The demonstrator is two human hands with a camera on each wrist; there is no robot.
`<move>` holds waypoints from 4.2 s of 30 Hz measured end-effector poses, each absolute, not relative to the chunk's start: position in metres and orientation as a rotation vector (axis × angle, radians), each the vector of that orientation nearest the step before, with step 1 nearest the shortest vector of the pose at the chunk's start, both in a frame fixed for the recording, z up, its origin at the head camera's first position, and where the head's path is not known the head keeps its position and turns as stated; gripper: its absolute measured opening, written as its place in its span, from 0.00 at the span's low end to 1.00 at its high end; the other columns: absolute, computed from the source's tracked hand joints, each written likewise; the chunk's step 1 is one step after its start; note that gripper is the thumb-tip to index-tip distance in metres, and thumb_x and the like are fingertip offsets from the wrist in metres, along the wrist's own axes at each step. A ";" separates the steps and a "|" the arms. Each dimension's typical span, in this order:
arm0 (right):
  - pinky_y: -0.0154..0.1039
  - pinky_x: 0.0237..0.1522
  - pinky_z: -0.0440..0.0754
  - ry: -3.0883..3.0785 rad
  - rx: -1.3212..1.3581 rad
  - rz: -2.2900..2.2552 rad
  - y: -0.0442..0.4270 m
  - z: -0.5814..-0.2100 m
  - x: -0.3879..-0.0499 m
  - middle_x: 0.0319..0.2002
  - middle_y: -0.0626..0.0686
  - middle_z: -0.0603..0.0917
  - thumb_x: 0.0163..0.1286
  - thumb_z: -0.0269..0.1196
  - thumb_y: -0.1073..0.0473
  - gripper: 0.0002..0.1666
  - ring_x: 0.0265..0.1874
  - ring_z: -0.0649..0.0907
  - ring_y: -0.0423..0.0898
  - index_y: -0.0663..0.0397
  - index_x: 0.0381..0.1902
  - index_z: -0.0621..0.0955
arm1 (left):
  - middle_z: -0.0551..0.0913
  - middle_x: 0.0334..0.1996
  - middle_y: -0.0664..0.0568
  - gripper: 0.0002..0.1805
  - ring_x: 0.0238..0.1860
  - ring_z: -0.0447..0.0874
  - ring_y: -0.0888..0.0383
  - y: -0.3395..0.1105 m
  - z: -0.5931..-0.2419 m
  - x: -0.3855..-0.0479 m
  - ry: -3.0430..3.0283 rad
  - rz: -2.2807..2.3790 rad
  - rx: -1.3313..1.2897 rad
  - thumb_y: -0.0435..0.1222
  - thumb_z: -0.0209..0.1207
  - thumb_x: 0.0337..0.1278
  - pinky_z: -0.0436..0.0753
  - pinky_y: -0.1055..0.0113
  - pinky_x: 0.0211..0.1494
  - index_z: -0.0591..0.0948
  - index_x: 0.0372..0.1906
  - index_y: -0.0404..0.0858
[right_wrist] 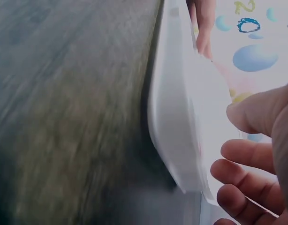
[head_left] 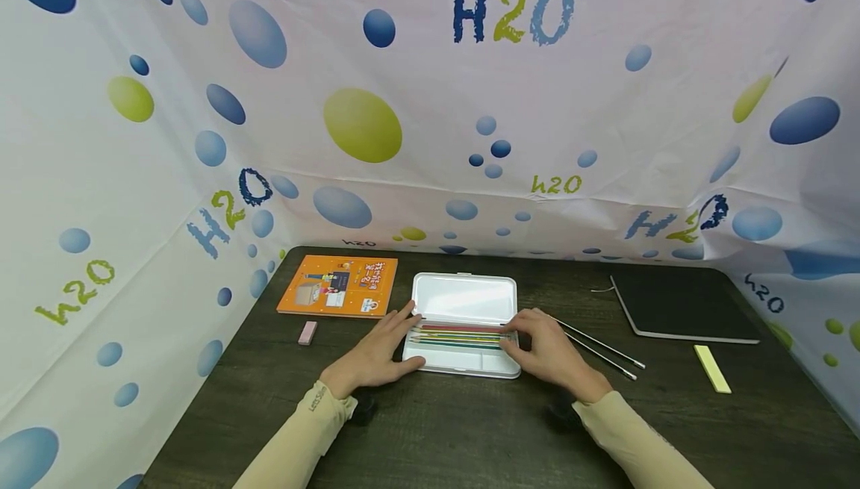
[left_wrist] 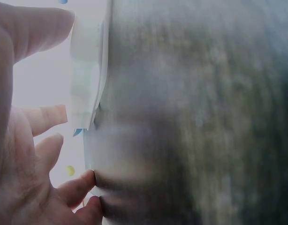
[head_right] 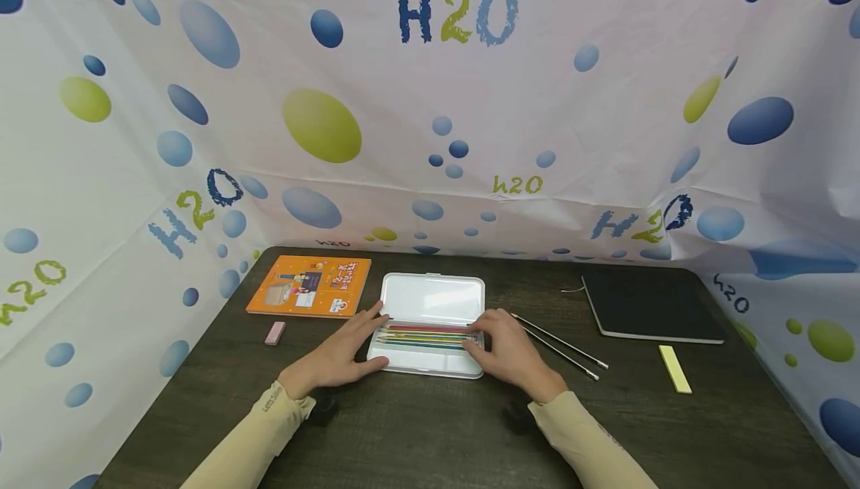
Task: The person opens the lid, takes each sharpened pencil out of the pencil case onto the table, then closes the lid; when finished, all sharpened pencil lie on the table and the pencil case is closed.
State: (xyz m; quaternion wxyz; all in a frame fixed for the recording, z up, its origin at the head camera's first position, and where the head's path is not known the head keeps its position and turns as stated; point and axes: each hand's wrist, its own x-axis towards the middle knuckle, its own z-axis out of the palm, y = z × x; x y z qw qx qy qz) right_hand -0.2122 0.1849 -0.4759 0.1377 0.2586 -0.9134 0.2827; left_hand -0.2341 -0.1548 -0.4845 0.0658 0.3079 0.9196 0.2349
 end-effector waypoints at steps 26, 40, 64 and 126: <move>0.43 0.39 0.74 -2.631 0.934 0.506 0.173 -0.483 -0.216 0.37 0.47 0.81 0.59 0.74 0.58 0.09 0.37 0.74 0.44 0.53 0.39 0.91 | 0.43 0.80 0.52 0.44 0.77 0.44 0.37 -0.155 -0.486 -0.234 2.791 0.706 0.927 0.60 0.56 0.65 0.53 0.42 0.76 0.58 0.79 0.44; 0.39 0.35 0.75 -2.671 0.863 0.647 0.172 -0.484 -0.214 0.32 0.42 0.83 0.59 0.75 0.60 0.06 0.34 0.75 0.40 0.46 0.32 0.86 | 0.43 0.80 0.51 0.44 0.77 0.44 0.37 -0.154 -0.485 -0.234 2.787 0.714 0.946 0.60 0.56 0.65 0.53 0.41 0.76 0.58 0.78 0.43; 0.36 0.33 0.74 -2.713 0.827 0.832 0.177 -0.479 -0.214 0.31 0.39 0.81 0.60 0.74 0.62 0.07 0.31 0.74 0.37 0.44 0.34 0.87 | 0.44 0.80 0.49 0.44 0.77 0.44 0.36 -0.155 -0.486 -0.235 2.780 0.724 0.940 0.60 0.56 0.65 0.55 0.40 0.74 0.59 0.78 0.43; 0.33 0.23 0.67 -2.561 0.398 0.614 0.319 -0.499 -0.143 0.25 0.31 0.76 0.47 0.79 0.65 0.14 0.24 0.69 0.32 0.40 0.26 0.87 | 0.45 0.80 0.49 0.44 0.77 0.45 0.36 -0.154 -0.486 -0.233 2.786 0.738 0.935 0.58 0.58 0.65 0.55 0.41 0.75 0.59 0.78 0.43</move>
